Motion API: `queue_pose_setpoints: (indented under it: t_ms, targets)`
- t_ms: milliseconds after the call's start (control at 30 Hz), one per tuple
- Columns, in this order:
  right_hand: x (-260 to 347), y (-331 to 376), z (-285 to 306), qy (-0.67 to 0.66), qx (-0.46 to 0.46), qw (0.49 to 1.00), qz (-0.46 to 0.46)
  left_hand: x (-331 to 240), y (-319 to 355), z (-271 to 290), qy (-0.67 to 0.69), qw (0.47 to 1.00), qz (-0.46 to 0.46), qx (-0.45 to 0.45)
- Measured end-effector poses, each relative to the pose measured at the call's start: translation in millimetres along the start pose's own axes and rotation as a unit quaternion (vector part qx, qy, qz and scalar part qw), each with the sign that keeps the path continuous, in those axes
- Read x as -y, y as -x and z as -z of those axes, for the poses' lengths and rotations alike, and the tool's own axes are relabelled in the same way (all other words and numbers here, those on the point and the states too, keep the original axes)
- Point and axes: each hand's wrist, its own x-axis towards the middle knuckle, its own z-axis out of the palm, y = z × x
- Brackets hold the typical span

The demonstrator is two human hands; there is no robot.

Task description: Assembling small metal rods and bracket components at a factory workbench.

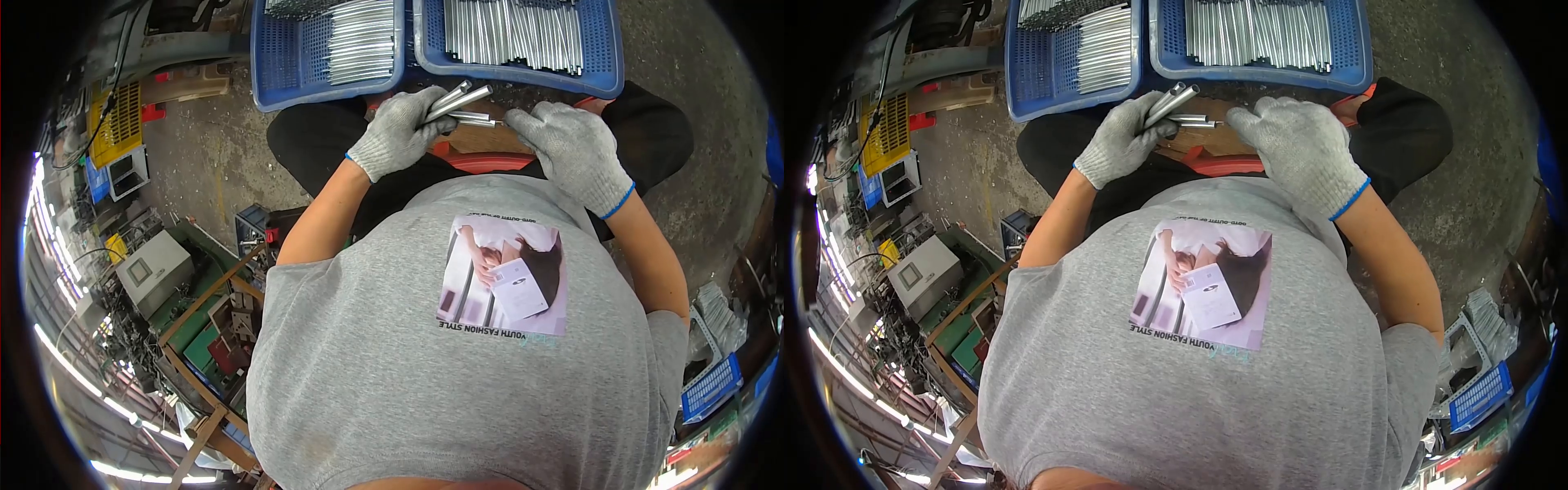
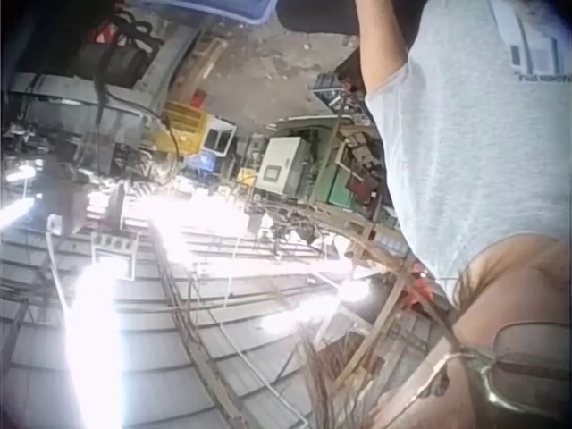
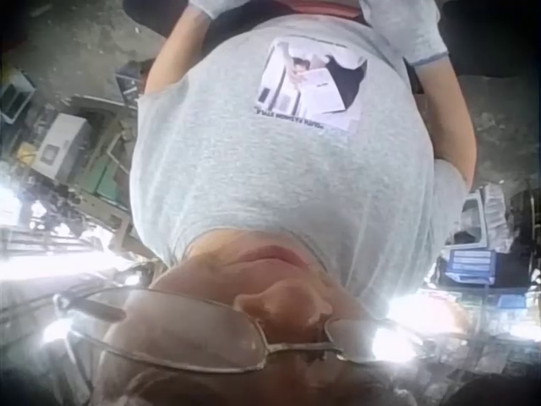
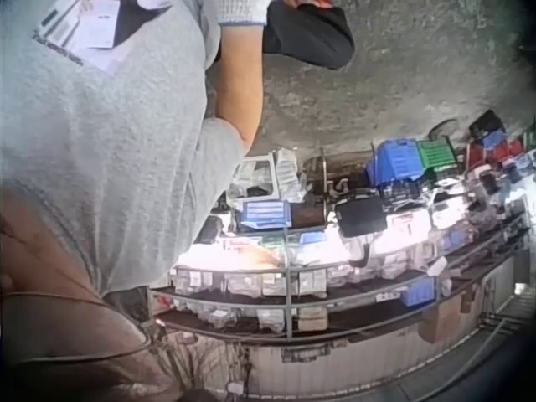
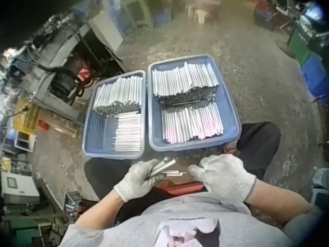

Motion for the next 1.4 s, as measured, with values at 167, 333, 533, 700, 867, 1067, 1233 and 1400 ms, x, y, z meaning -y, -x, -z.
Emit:
queue_pose_setpoints:
  t_ms: [167, 333, 533, 700, 867, 1067, 1233, 1400]
  targets:
    - [4, -3, 5, 0.053, 0.018, 0.998, 0.012, 2, 2, -4, 0.011, 0.999, 0.035, 0.006]
    - [5, -2, 4, 0.068, 0.040, 0.997, 0.012, 6, 4, -11, 0.036, 0.999, 0.017, -0.028]
    - [3, -2, 7, -0.074, 0.038, 0.996, -0.015, 4, 8, -14, -0.145, 0.982, -0.077, -0.094]
    - [-11, -8, -1, -0.130, -0.018, 0.991, -0.013, 6, 9, -12, -0.169, 0.967, -0.147, -0.118]
    - [-11, -6, -13, -0.156, 0.001, 0.987, -0.040, 1, 10, -11, -0.160, 0.970, -0.141, -0.119]
    - [-1, -6, 7, -0.148, 0.040, 0.987, -0.045, -3, 10, -9, -0.194, 0.962, -0.142, -0.132]
    - [-14, -12, -1, -0.181, 0.013, 0.982, -0.045, -2, 8, -4, -0.205, 0.951, -0.187, -0.137]
    - [-8, -10, -12, -0.193, 0.039, 0.978, -0.072, -1, 9, -7, -0.181, 0.953, -0.192, -0.148]
